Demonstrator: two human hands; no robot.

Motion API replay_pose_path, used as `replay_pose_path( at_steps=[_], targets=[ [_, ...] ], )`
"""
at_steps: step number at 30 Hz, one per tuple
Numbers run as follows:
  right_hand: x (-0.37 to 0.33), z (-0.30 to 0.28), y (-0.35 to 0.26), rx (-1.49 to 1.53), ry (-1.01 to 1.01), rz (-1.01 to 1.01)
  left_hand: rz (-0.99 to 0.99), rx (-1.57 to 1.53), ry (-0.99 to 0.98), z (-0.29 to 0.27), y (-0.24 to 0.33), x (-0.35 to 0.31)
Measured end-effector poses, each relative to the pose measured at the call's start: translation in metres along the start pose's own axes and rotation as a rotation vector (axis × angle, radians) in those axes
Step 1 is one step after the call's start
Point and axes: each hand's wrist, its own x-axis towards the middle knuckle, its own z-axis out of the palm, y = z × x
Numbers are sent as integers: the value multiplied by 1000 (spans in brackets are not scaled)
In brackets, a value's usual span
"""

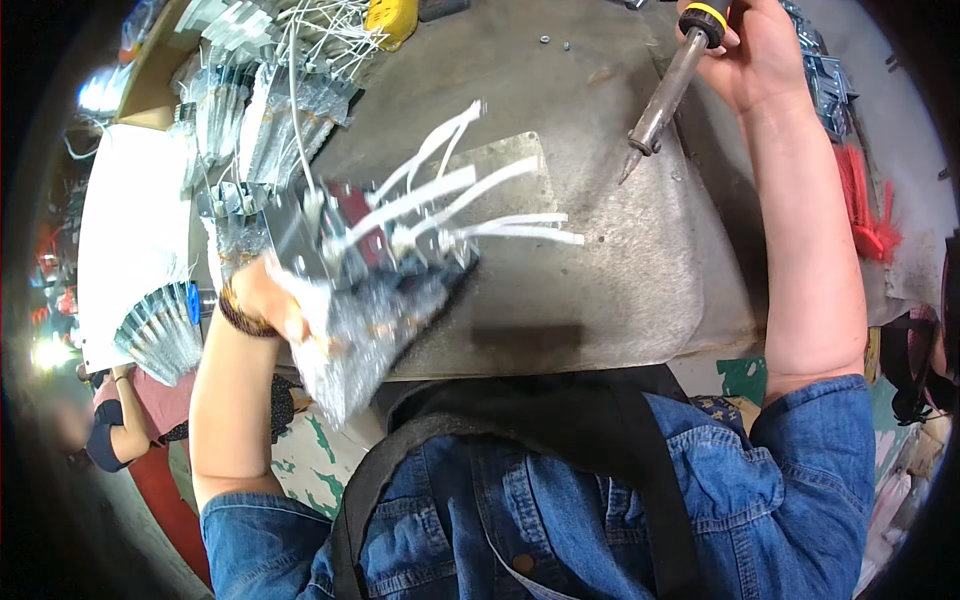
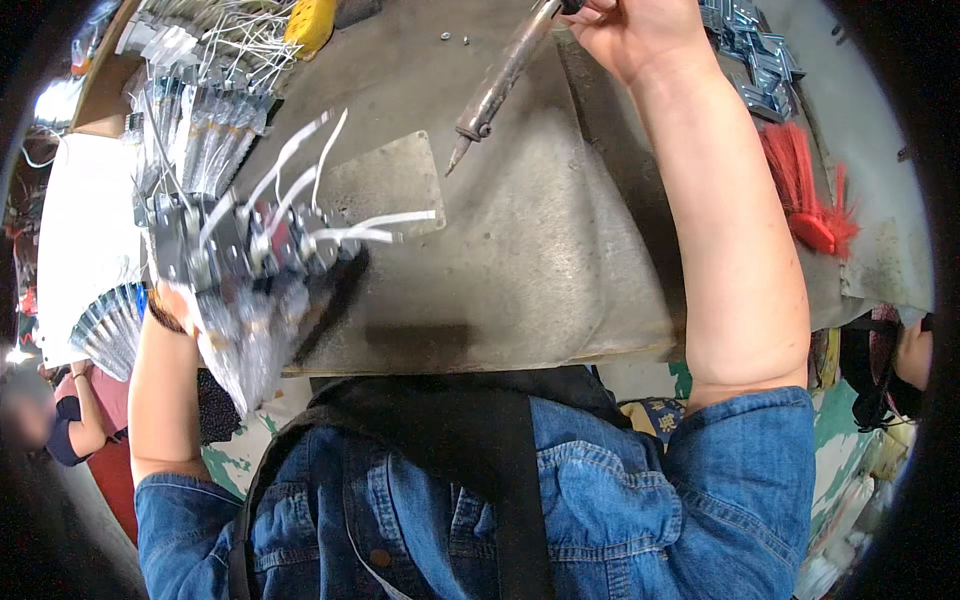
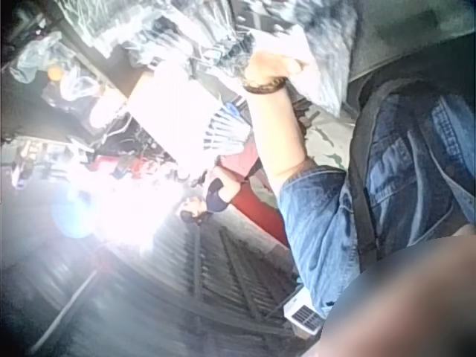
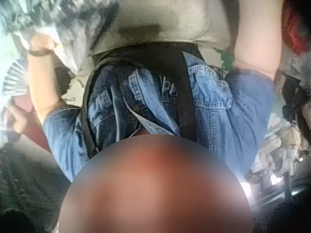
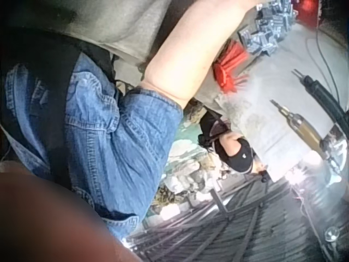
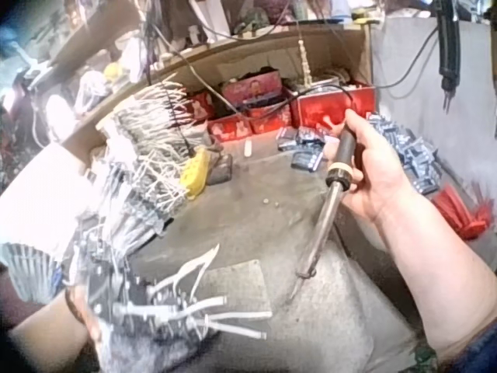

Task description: Soldering wires to electronic components on an assembly line.

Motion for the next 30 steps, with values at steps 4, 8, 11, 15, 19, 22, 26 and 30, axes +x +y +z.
replay_pose_path(
  at_steps=[4, 8, 11, 15, 19, 22, 26, 30],
  targets=[
    [0, 3, 4, -5, -3, 7, -192, -10, -55, 8, 1, -21],
    [1, -1, 8, -28, -23, 15, -146, 156, -51, 5, -3, -23],
    [1, -2, 9, -7, -45, 38, -117, 73, 92, 20, 2, -29],
    [-4, 8, 11, -23, -18, 35, 30, 282, 313, 22, 0, -53],
    [-4, 4, 10, 19, -76, 59, 402, 818, 774, 75, -18, -57],
    [-8, 11, 12, 11, -40, 58, 557, 1469, 711, 114, -30, -51],
    [-7, 18, 17, 48, -9, 94, 529, 1549, 862, 110, -35, -45],
    [3, -12, 7, -156, -153, 1, 397, 1469, 914, 107, -27, -37]
  ],
)
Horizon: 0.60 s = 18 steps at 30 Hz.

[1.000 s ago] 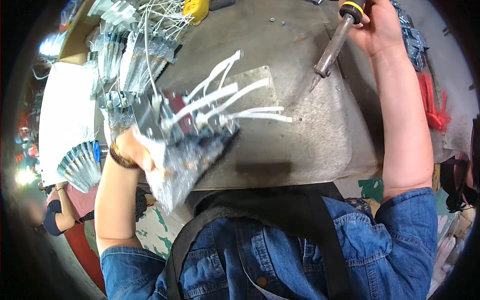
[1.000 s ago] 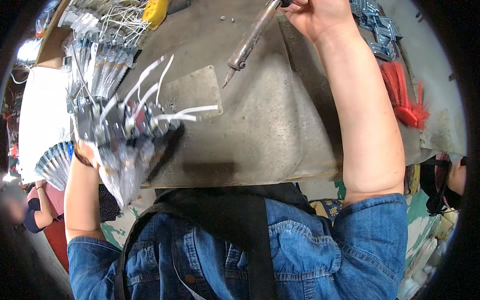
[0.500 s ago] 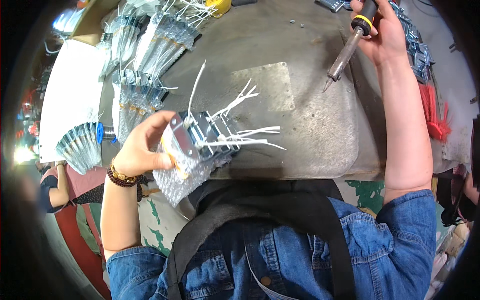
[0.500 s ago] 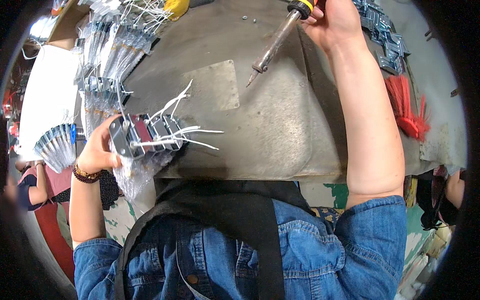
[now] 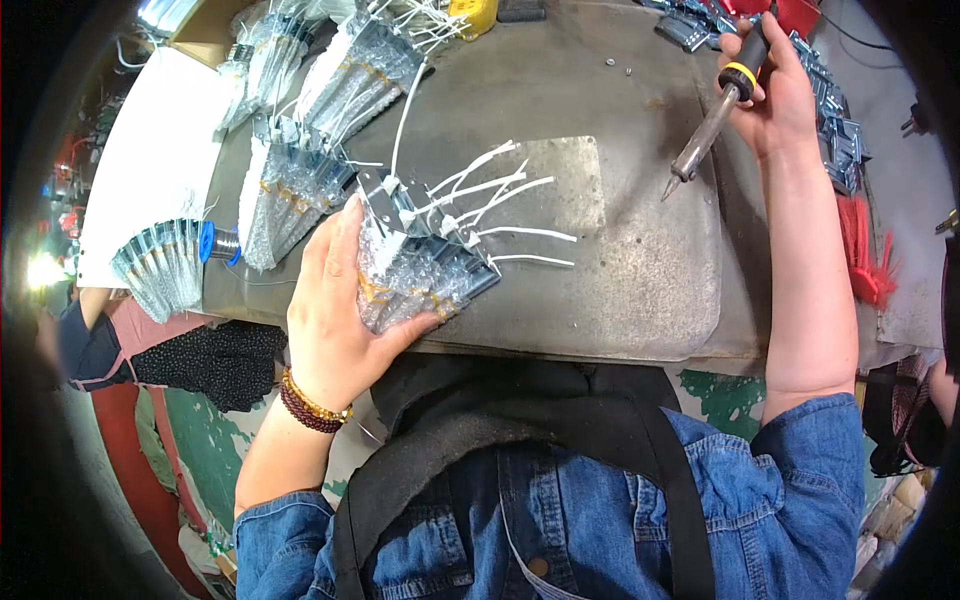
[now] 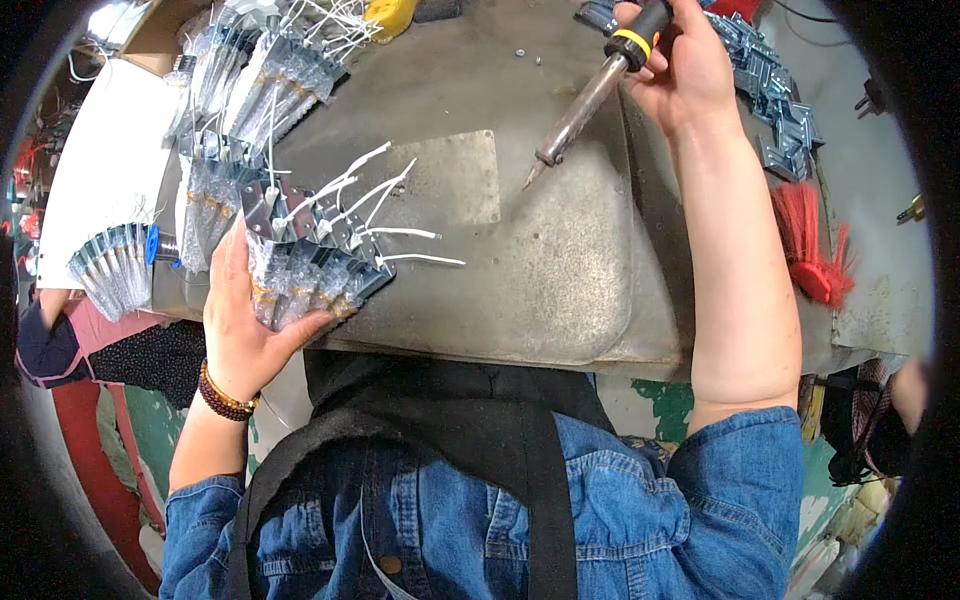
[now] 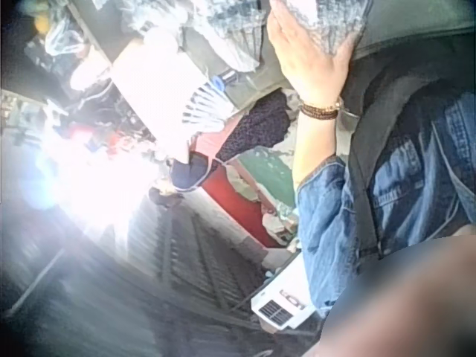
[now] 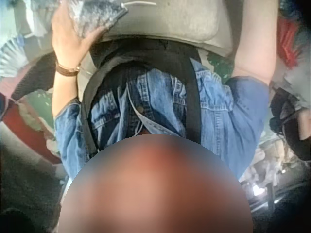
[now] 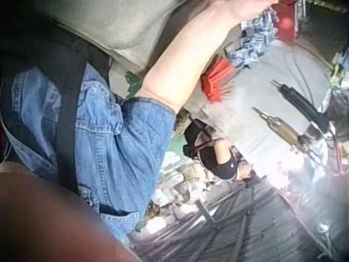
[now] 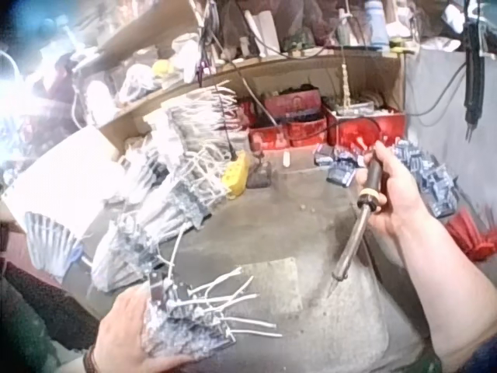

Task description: Soldering wires to electronic components on an assembly line.

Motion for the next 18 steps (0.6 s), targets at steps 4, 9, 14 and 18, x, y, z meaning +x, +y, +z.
replay_pose_path(
  at_steps=[4, 9, 14, 18],
  targets=[
    [-12, 24, 0, -14, 99, 24, 26, -9, 10, 0, -3, -9],
    [-12, 26, 1, 58, 70, 2, 101, -43, 52, 1, -9, -17],
    [-16, 38, -4, -23, 103, -186, 42, -60, 39, -15, 3, -9],
    [5, 73, -16, -557, -66, -639, -48, -143, -23, -22, 2, -8]
  ],
)
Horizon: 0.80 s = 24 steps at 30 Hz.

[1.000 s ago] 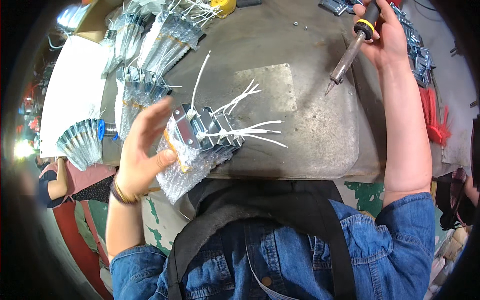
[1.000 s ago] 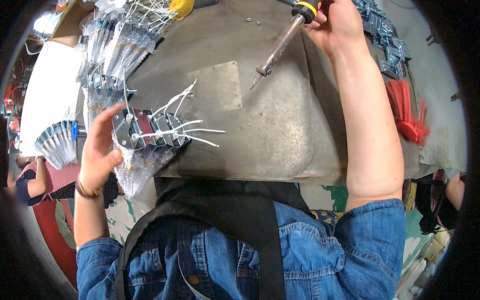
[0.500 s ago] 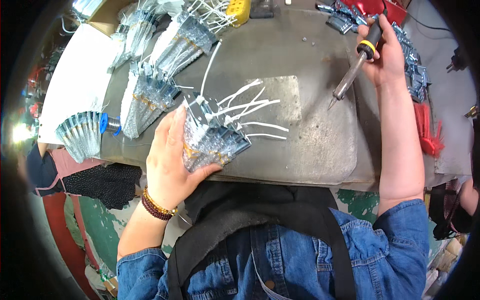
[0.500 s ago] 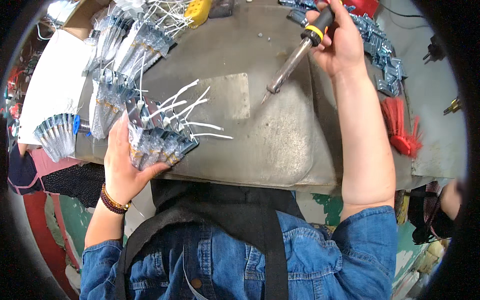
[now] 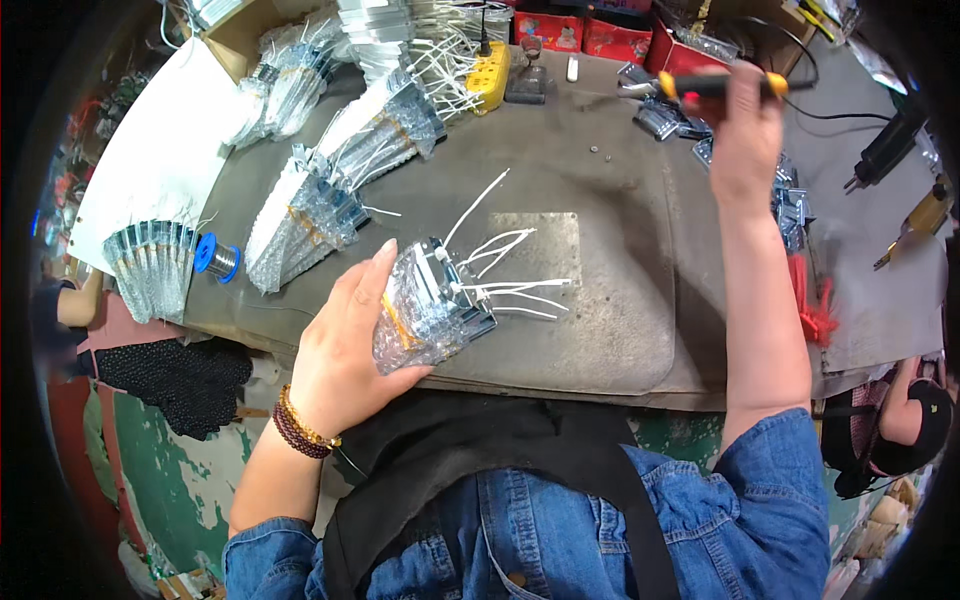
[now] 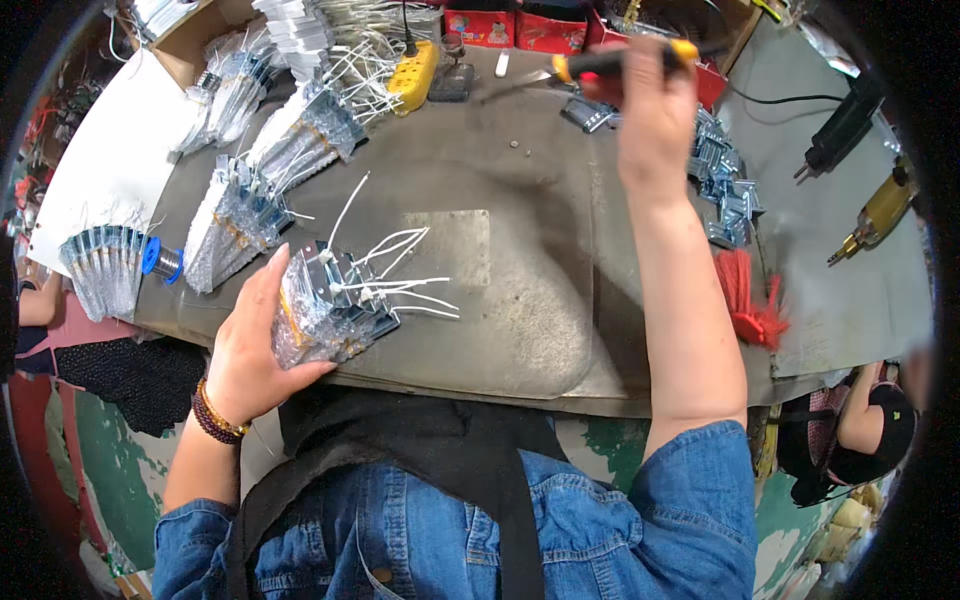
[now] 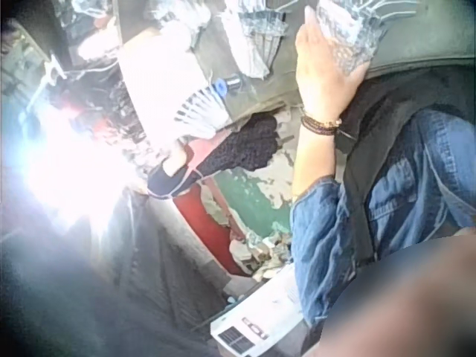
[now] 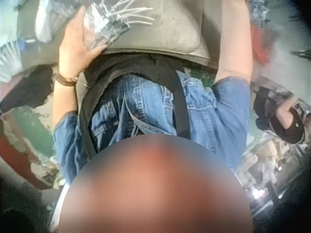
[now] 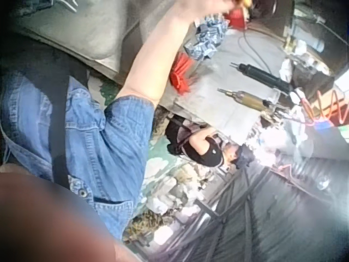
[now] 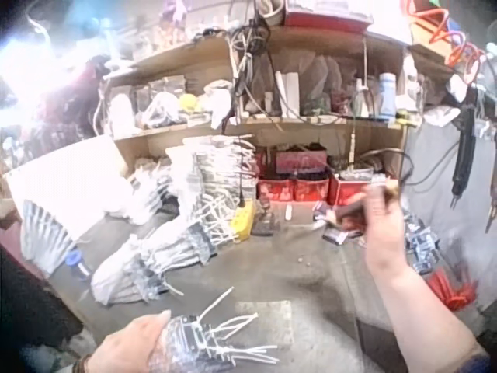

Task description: Soldering wires to electronic components on an assembly line.

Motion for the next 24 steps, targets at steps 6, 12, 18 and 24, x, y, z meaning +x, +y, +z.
replay_pose_path(
  at_steps=[6, 12, 18, 24],
  targets=[
    [40, 91, 34, -436, -216, -259, -10, -34, 20, -3, 0, -5],
    [55, 84, 94, -1012, -519, 7, 43, 3, -9, -2, -3, -5],
    [-14, -8, -4, -983, -851, -111, -122, -62, -7, 9, -23, -30],
    [-113, -189, -129, -1576, -721, 382, -28, -56, 19, 17, -16, -14]
  ],
)
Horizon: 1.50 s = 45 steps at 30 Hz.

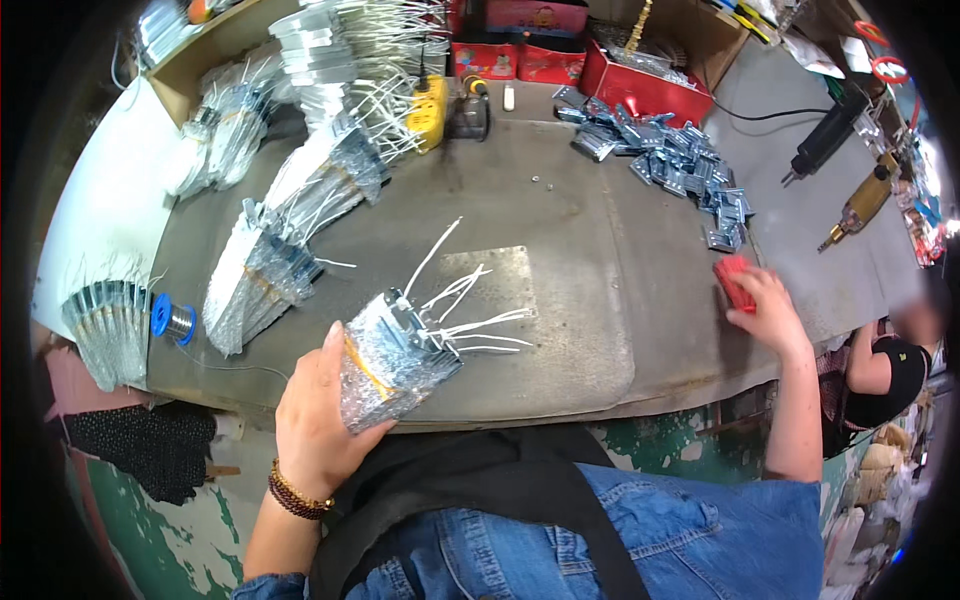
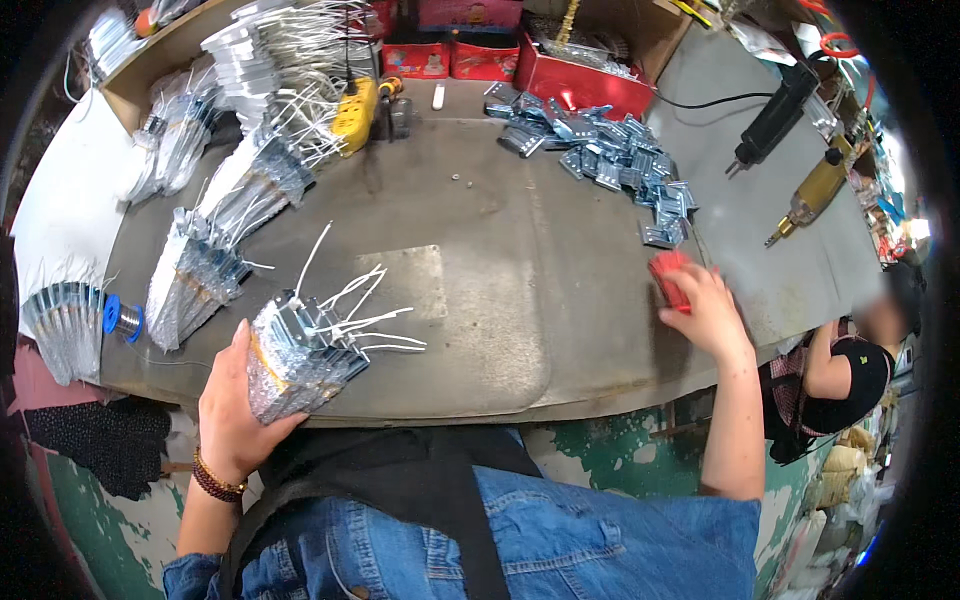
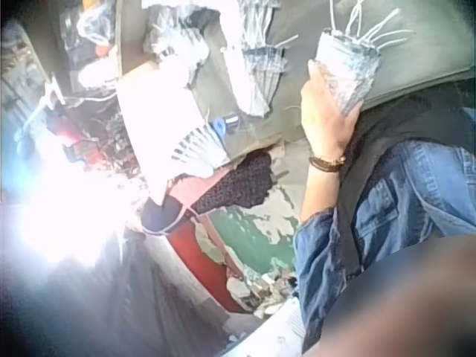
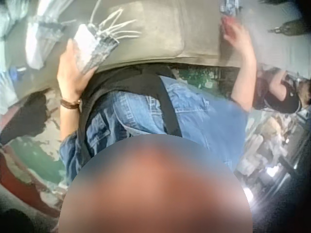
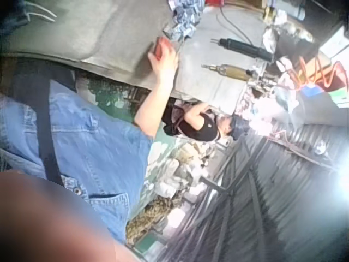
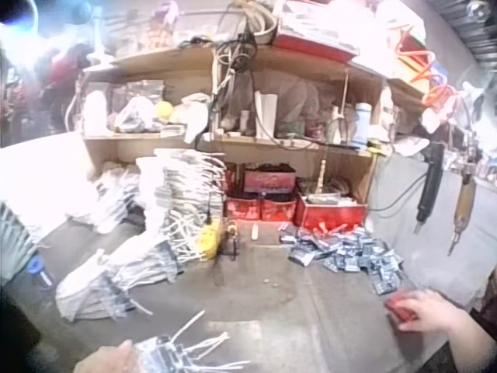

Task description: Soldering wires to electronic components on an assembly line.

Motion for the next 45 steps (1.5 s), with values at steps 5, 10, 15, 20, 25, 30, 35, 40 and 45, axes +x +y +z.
replay_pose_path(
  at_steps=[5, 10, 15, 20, 25, 30, 35, 40, 45],
  targets=[
    [4, 12, 10, 52, 103, 1, -4, -16, 20, -4, -13, -11],
    [69, -39, -95, 360, 164, -361, 44, 27, 54, 2, -5, -5],
    [200, 14, -242, 723, -203, -599, 49, -9, 62, 1, -22, -14],
    [247, 62, -331, 974, -269, -494, 107, -4, 26, 4, -17, -7],
    [217, 67, -273, 931, -316, -151, 71, -25, -28, -4, -23, -13],
    [101, 5, -127, 610, -327, 102, 104, -46, -29, -3, -27, -12],
    [39, -45, -149, 712, -217, -325, 138, -55, 77, 5, -20, -6],
    [42, -21, -233, 726, -550, -876, 57, -33, 41, 3, -20, -9],
    [45, -15, -207, 398, -501, -625, 66, -38, 40, -1, -18, -14]
  ],
)
